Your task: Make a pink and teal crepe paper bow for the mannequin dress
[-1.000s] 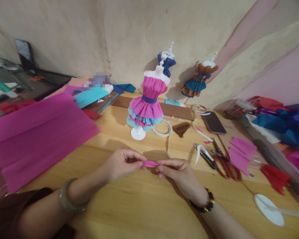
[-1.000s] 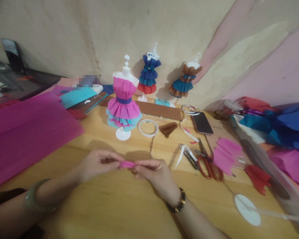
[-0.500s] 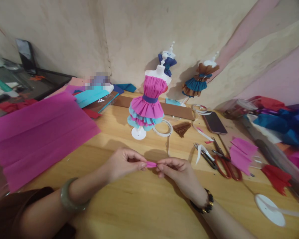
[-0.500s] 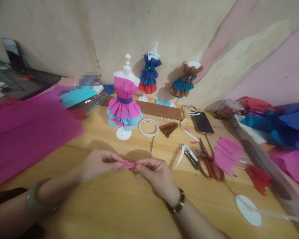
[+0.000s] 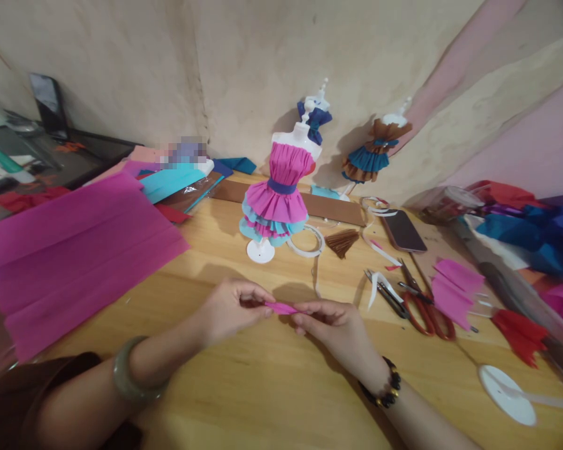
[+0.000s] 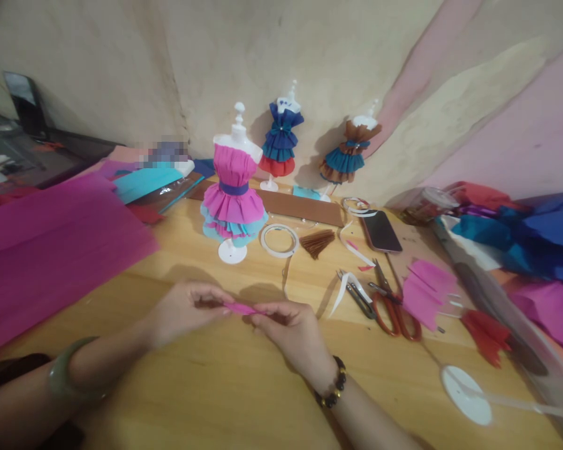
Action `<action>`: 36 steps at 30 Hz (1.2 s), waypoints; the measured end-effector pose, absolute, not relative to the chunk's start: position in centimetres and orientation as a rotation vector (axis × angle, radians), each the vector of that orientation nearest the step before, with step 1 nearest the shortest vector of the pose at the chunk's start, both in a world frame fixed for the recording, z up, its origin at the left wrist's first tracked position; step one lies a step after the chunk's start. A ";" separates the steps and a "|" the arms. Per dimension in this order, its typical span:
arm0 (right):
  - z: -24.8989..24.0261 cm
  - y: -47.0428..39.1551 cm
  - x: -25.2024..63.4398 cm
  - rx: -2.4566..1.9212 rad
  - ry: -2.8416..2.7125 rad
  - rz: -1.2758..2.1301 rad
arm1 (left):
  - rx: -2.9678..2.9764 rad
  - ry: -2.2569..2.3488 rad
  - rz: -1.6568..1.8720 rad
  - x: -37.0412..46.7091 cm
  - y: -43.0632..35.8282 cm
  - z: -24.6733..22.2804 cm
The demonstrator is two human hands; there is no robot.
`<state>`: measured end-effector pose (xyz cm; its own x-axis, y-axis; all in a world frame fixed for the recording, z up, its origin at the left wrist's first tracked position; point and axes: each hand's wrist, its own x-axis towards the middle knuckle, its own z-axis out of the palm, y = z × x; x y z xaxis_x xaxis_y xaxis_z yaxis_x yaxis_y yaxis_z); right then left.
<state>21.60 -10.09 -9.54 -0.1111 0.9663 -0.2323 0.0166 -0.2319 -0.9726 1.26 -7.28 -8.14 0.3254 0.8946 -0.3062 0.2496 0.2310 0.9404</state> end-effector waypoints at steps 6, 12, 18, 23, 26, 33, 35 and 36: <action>-9.7 -10.2 21.9 -1.339 -1.256 1.438 | 1.455 1.237 0.670 1.3 -7.5 -7.9; -9.9 -10.2 22.1 -1.337 -1.320 1.431 | 1.569 1.217 0.631 1.0 -7.3 -7.7; -9.8 -10.4 22.2 -1.335 -1.524 1.311 | 1.631 1.156 0.700 0.9 -7.4 -8.2; -9.7 -10.6 22.2 -1.330 -1.725 1.170 | 1.576 1.145 0.717 1.1 -7.7 -8.1; -9.5 -10.6 22.2 -1.277 -1.742 1.141 | 1.547 1.148 0.702 1.1 -7.8 -7.9; -9.1 -10.9 21.7 -1.164 -1.848 1.064 | 1.618 1.124 0.668 1.4 -8.3 -7.6; -9.0 -11.0 21.5 -1.153 -1.923 1.019 | 1.627 1.109 0.659 1.5 -8.5 -7.7; -9.0 -11.0 21.4 -1.157 -1.955 1.009 | 1.638 1.101 0.661 1.5 -8.5 -7.7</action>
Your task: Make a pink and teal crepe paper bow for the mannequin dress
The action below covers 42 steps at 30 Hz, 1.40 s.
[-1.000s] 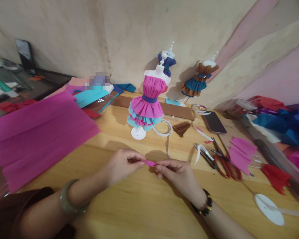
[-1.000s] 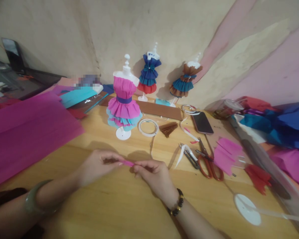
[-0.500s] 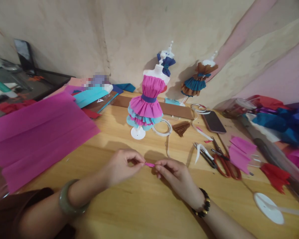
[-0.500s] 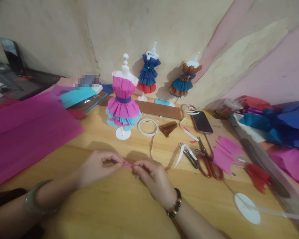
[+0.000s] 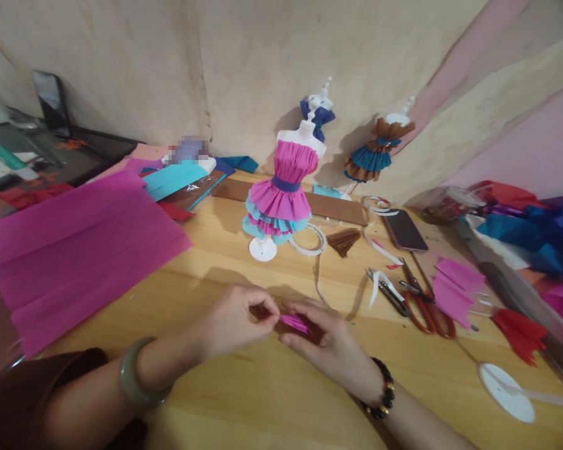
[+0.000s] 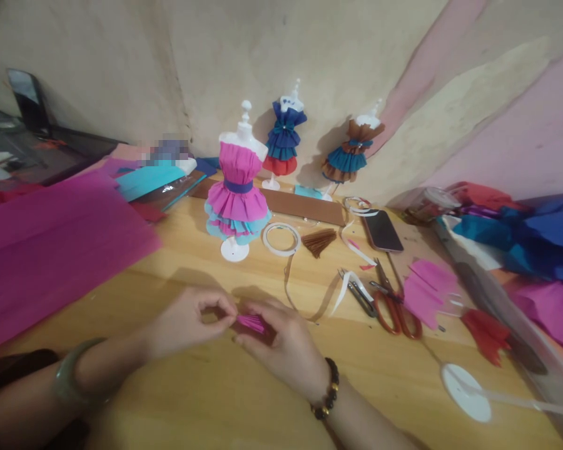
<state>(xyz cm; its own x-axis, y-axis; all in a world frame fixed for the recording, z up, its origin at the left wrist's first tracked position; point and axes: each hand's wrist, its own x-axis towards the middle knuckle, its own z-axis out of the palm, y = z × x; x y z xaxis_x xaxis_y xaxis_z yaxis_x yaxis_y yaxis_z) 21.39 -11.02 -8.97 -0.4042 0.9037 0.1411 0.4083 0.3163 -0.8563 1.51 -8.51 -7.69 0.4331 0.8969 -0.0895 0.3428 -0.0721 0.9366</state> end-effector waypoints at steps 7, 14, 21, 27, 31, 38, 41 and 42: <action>-9.6 -11.0 21.6 -1.196 -1.971 0.973 | 1.724 1.090 0.689 1.4 -8.4 -7.8; -9.6 -11.1 21.8 -1.198 -2.022 0.916 | 1.702 1.077 0.666 1.3 -8.4 -7.9; -9.7 -11.0 21.8 -1.228 -1.946 0.898 | 1.478 1.015 0.709 1.3 -7.9 -8.2; -10.1 -11.1 21.5 -1.205 -1.849 0.849 | 1.403 0.961 0.680 1.4 -7.9 -8.5; -9.9 -11.2 21.0 -1.168 -1.871 0.811 | 1.481 1.043 0.649 1.9 -8.3 -8.5; -9.8 -11.1 20.8 -1.166 -1.900 0.862 | 1.540 1.106 0.662 1.7 -8.1 -8.3; -10.1 -10.9 20.9 -1.168 -1.883 0.894 | 1.558 1.122 0.675 1.4 -7.9 -8.2; -10.2 -10.9 20.9 -1.172 -1.877 0.895 | 1.566 1.125 0.680 1.4 -7.8 -8.2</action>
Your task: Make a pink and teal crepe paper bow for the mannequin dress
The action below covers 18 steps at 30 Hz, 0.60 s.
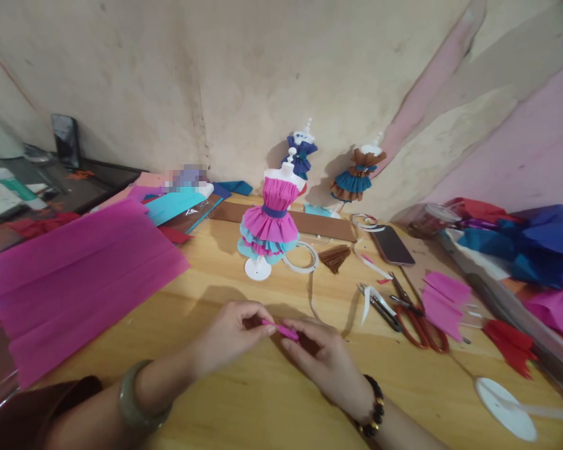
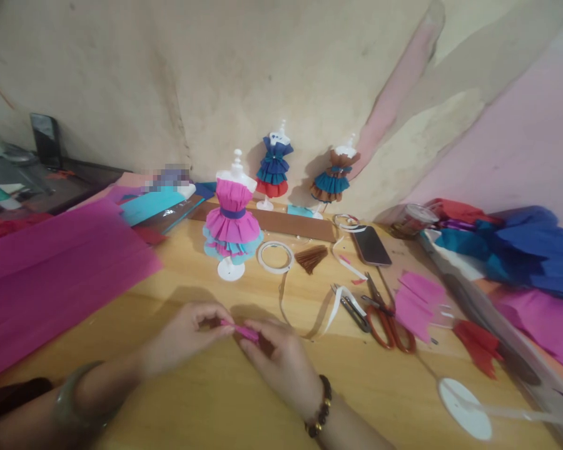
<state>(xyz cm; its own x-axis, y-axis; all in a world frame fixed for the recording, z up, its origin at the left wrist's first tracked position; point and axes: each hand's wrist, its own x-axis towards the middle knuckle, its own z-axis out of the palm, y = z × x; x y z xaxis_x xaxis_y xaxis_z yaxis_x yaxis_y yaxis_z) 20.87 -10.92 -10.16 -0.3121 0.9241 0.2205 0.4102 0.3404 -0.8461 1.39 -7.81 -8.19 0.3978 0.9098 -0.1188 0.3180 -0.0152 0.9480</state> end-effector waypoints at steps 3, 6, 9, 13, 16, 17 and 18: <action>-10.2 -10.9 20.8 -1.192 -1.868 0.889 | 1.609 1.115 0.678 1.4 -7.8 -8.2; -10.0 -11.0 20.8 -1.203 -1.883 0.867 | 1.679 1.102 0.677 1.5 -7.9 -8.2; -9.7 -11.1 20.8 -1.189 -1.919 0.812 | 1.740 1.110 0.688 1.6 -7.9 -8.1; -9.4 -11.0 20.9 -1.121 -1.969 0.704 | 1.840 1.093 0.656 1.6 -8.2 -8.0; -9.2 -11.0 21.0 -1.083 -2.027 0.596 | 1.879 1.111 0.665 1.7 -8.6 -8.2; -9.2 -10.9 21.0 -1.072 -2.055 0.549 | 1.897 1.114 0.677 1.7 -8.7 -8.3; -9.2 -10.9 21.0 -1.063 -2.085 0.500 | 1.931 1.116 0.682 1.8 -8.9 -8.3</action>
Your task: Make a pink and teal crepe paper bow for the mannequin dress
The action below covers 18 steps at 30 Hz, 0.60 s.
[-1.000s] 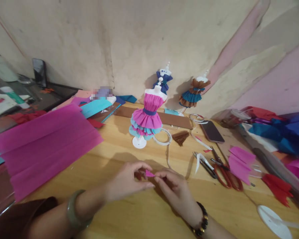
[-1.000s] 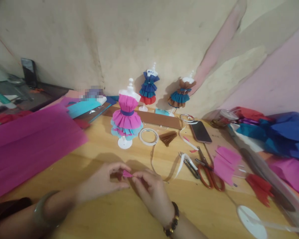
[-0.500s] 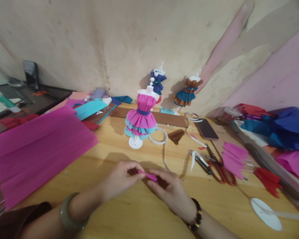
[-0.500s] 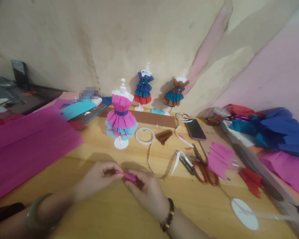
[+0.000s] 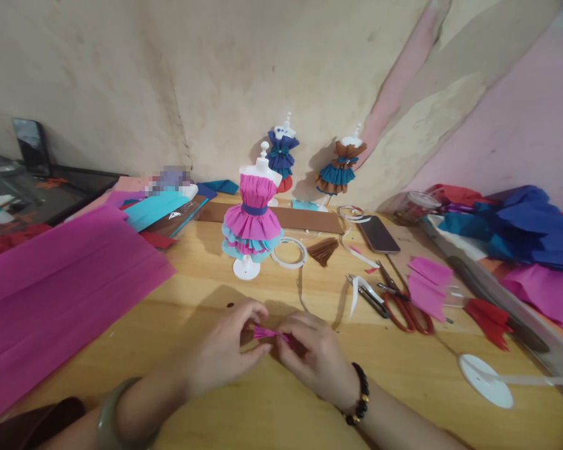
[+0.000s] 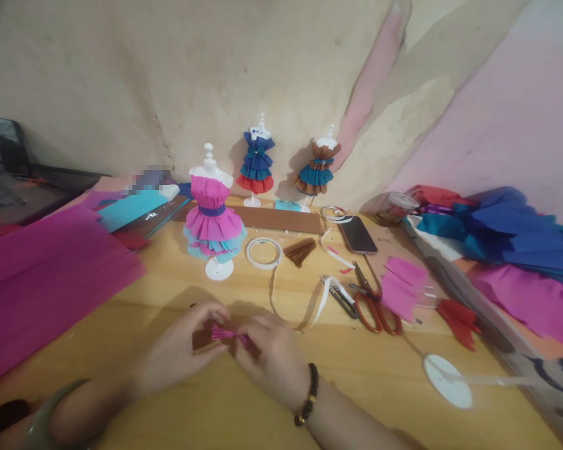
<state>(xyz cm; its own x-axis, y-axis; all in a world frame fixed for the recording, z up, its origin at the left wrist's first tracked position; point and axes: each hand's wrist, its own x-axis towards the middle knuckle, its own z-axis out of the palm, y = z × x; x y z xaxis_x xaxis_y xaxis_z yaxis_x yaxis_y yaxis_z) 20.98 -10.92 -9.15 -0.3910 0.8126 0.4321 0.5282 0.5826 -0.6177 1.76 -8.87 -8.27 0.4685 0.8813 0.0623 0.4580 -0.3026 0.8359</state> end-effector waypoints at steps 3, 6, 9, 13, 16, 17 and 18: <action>-9.2 -10.9 20.9 -1.047 -2.179 0.357 | 2.168 1.103 0.618 1.9 -9.1 -7.7; -9.2 -10.9 20.8 -1.048 -2.245 0.280 | 2.431 1.073 0.562 2.1 -9.1 -7.0; -9.3 -11.0 20.6 -1.049 -2.264 0.246 | 2.561 1.065 0.591 2.3 -9.1 -7.0; -9.4 -11.1 20.4 -1.075 -2.263 0.210 | 2.635 1.082 0.589 2.3 -9.1 -7.7; -9.3 -11.1 20.4 -1.117 -2.256 0.226 | 2.683 1.103 0.560 2.3 -9.1 -7.9; -9.2 -11.1 20.4 -1.129 -2.249 0.235 | 2.690 1.109 0.554 2.2 -9.0 -7.9; -9.2 -11.1 20.5 -1.137 -2.242 0.248 | 2.692 1.112 0.551 2.2 -9.0 -7.8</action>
<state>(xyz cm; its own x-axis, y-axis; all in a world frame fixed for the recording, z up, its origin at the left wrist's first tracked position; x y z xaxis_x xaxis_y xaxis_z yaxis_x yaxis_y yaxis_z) 20.46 -11.11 -9.17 -0.4485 0.7821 0.4326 0.6688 0.6147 -0.4181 2.21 -8.96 -7.79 0.6524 0.7086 0.2689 0.6432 -0.7053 0.2982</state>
